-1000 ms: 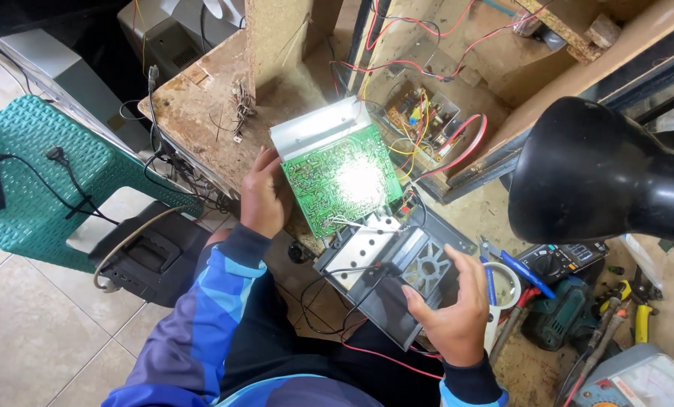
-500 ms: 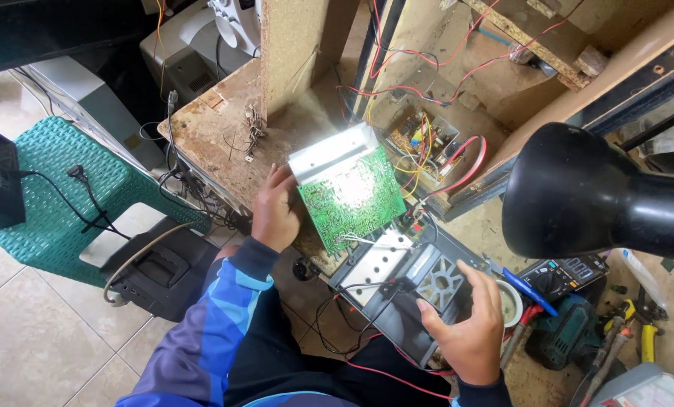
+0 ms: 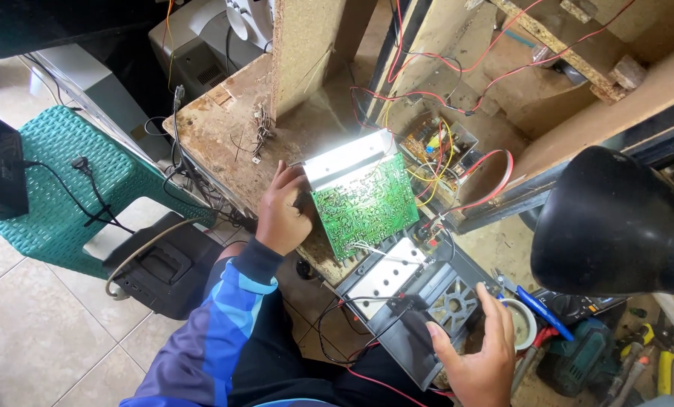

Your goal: Inspecting, manipulating, and cleaning a printed circuit board (PCB) inside an electronic device using contact cleaner.

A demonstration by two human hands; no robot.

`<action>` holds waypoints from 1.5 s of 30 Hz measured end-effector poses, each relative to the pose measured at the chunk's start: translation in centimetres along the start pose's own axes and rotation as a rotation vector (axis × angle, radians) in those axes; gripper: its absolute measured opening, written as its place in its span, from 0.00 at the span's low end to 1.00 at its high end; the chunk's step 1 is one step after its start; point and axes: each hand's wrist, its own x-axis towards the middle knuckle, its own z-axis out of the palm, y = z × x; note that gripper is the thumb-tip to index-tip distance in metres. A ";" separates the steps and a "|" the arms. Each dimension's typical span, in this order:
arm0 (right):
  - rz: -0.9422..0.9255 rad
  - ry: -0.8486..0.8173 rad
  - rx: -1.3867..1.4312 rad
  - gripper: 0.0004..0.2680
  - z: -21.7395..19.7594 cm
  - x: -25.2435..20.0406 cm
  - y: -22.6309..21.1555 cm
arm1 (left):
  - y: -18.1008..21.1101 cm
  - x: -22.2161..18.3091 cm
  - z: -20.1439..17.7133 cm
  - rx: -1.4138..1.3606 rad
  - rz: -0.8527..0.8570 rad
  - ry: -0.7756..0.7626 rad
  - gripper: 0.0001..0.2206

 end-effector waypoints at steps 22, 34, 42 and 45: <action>-0.116 0.415 0.204 0.15 3.2 -4.3 -1.1 | 22.8 -1.6 -3.7 -1.077 -0.326 -0.120 0.15; -0.233 0.382 0.143 0.17 2.7 -4.9 0.0 | 23.3 -1.6 -5.0 -0.924 -0.327 -0.275 0.13; -0.109 0.328 0.028 0.14 3.6 -7.3 2.7 | 13.4 -0.2 -2.7 0.005 -0.192 0.259 0.04; -0.042 0.302 0.037 0.13 3.4 -7.5 2.2 | 9.8 0.2 -2.2 0.187 -0.157 0.327 0.04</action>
